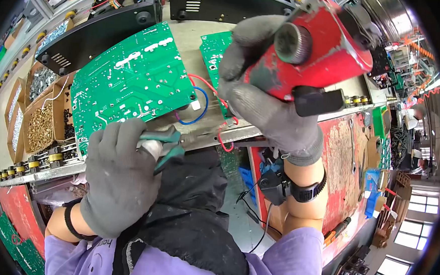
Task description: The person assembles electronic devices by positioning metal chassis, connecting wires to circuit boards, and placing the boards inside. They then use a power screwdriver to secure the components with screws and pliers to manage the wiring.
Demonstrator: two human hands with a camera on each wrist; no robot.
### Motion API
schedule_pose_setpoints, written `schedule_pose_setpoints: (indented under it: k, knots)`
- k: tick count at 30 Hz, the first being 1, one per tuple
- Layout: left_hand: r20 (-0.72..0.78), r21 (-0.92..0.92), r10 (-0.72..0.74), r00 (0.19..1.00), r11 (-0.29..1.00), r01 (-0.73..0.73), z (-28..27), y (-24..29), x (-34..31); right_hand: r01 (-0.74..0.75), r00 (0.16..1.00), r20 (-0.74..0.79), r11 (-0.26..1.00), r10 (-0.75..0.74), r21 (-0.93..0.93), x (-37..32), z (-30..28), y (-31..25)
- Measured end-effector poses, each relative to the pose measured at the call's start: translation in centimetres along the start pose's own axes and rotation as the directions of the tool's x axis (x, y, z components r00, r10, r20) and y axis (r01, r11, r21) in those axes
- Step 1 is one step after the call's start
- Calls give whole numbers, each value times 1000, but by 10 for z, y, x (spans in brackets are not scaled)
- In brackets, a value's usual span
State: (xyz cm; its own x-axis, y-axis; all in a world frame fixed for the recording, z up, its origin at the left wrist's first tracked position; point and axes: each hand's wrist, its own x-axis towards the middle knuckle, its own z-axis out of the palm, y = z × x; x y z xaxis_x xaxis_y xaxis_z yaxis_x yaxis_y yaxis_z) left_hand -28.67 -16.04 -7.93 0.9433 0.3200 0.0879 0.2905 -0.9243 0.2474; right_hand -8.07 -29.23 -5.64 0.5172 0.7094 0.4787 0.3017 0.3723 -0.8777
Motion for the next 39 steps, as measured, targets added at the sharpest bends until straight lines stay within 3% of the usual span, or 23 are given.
schedule_pose_setpoints:
  k: [2,5,7,10,17,24,32,36,39]
  knots:
    - [26,38,-18,1000,999,17,1,3,4,-12,1000,-6,999,12,-33,-1,-1,-1]
    - [20,54,73,997,996,-74,5,8,8,31,999,42,999,-31,-10,-1,-5,2]
    - [-165,40,156,974,988,-152,9,14,11,30,999,35,1000,-29,-4,-3,-4,0]
    - [-204,37,143,969,990,-138,22,16,14,-8,1000,7,1000,8,-13,-4,0,-2]
    - [-162,33,238,958,971,-235,29,6,16,-28,999,21,994,30,-104,-4,5,-4]
    - [-180,37,248,952,969,-245,34,2,16,-56,993,102,998,59,-26,-2,3,4]
    - [-141,1,255,957,966,-257,24,5,16,-72,997,-27,997,71,-31,-8,3,7]
    - [-46,-88,318,947,943,-321,-2,-1,16,95,986,-142,994,-87,47,-6,2,-6]
    - [-64,-83,299,952,949,-304,-29,-16,8,62,982,-180,997,-53,44,-13,1,-19]
